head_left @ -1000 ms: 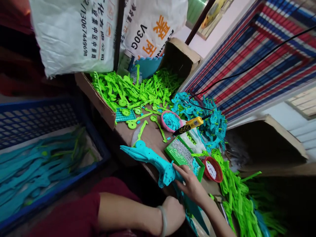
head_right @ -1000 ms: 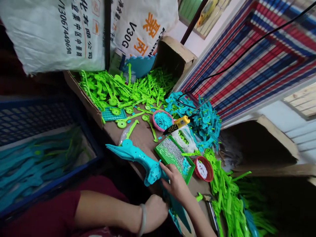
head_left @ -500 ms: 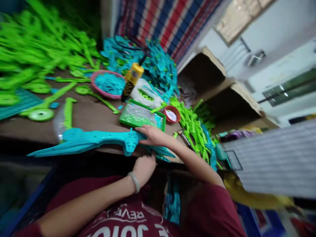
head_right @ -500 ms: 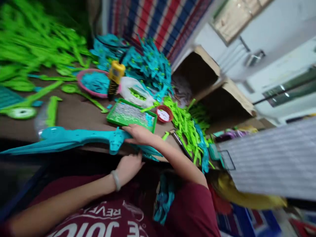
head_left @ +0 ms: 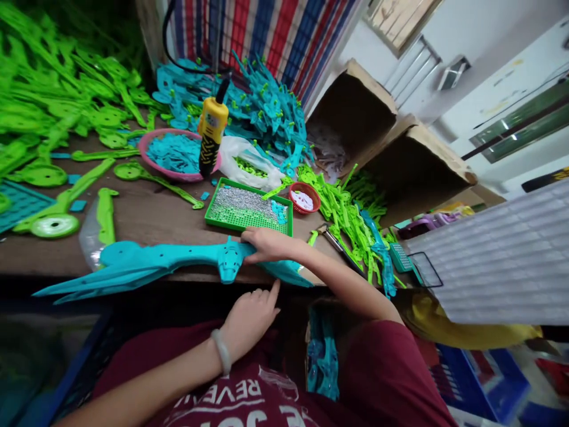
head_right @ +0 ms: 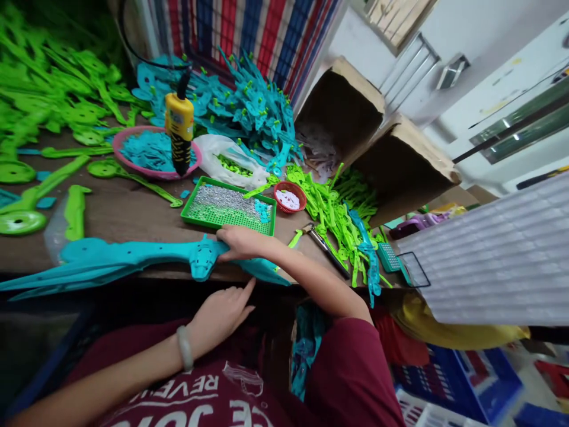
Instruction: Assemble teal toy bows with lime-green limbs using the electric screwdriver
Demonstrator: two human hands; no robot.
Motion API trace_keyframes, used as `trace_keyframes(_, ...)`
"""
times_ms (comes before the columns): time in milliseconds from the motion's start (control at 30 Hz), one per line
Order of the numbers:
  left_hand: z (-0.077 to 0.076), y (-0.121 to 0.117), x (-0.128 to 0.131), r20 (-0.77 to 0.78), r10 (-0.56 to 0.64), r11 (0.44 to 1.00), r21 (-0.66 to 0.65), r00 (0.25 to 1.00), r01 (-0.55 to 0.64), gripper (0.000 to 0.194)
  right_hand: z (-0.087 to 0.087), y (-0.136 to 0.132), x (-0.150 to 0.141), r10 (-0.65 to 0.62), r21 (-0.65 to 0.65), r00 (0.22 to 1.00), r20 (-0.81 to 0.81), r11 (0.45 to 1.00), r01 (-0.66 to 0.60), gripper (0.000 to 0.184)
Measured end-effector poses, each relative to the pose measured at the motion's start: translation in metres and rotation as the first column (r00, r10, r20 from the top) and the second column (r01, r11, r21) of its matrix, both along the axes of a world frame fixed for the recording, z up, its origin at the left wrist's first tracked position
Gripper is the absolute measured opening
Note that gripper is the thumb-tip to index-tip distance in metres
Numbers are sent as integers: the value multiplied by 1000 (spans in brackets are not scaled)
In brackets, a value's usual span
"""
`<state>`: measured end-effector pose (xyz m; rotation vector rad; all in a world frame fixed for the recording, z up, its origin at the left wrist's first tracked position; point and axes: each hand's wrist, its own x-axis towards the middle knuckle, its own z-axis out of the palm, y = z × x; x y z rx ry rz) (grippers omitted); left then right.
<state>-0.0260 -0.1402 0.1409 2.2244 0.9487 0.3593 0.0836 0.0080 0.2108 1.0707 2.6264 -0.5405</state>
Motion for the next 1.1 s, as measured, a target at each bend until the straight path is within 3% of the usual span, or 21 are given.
trace_keyframes(133,-17,-14,-42,231,19,982,-187,973,25,41,13,-2,-1,12,22,1000,1,1000,-12,33)
trace_keyframes(233,-36,-24,-88,329,322,913,-357,888,-199,22,22,1,-1,48,41,998,-32,998,-46,31)
trace_keyframes(300,-48,-29,-121,334,633,761,-430,698,-485,21,27,7,1,13,46,998,-65,999,-10,26)
trace_keyframes(367,-52,-32,-153,332,859,507,-448,390,-736,22,31,11,4,43,64,992,-121,997,-35,27)
trace_keyframes(433,-46,-31,-178,374,926,246,-494,51,-834,26,35,13,10,116,123,976,-185,988,-94,32)
trace_keyframes(467,-39,-29,-189,395,916,180,-563,-71,-807,30,38,13,14,153,171,967,-202,978,-118,35)
trace_keyframes(500,-30,-25,-197,410,899,179,-666,-155,-724,35,41,13,19,191,227,960,-203,963,-144,37)
trace_keyframes(533,-19,-21,-204,419,895,257,-765,-155,-590,40,44,13,24,228,282,955,-191,944,-169,40)
trace_keyframes(567,-6,-15,-210,441,895,371,-824,-73,-429,45,47,12,28,258,333,950,-175,923,-190,43)
trace_keyframes(633,17,-3,-218,556,817,576,-804,154,-149,50,53,12,36,297,387,945,-139,894,-224,48)
trace_keyframes(700,35,9,-222,663,697,686,-728,272,17,46,58,12,40,308,391,944,-118,888,-241,51)
trace_keyframes(767,46,19,-224,710,637,729,-681,301,64,42,62,11,42,295,365,950,-100,899,-241,52)
trace_keyframes(900,50,28,-222,711,584,758,-650,391,52,42,69,4,42,235,304,969,-76,931,-202,54)
trace_keyframes(967,45,28,-217,733,554,804,-595,394,-25,41,71,-1,40,211,278,975,-74,943,-183,53)
trace_keyframes(1000,40,27,-214,741,561,824,-544,369,-161,38,72,-4,37,199,261,977,-75,950,-173,51)
trace_keyframes(1033,35,27,-210,746,580,807,-470,328,-357,32,73,-7,34,184,235,980,-75,958,-163,48)
trace_keyframes(1067,29,27,-205,746,606,729,-382,276,-568,25,73,-9,30,166,199,983,-73,969,-149,45)
trace_keyframes(1100,24,28,-201,739,636,607,-302,222,-735,18,73,-10,24,148,157,986,-75,978,-135,41)
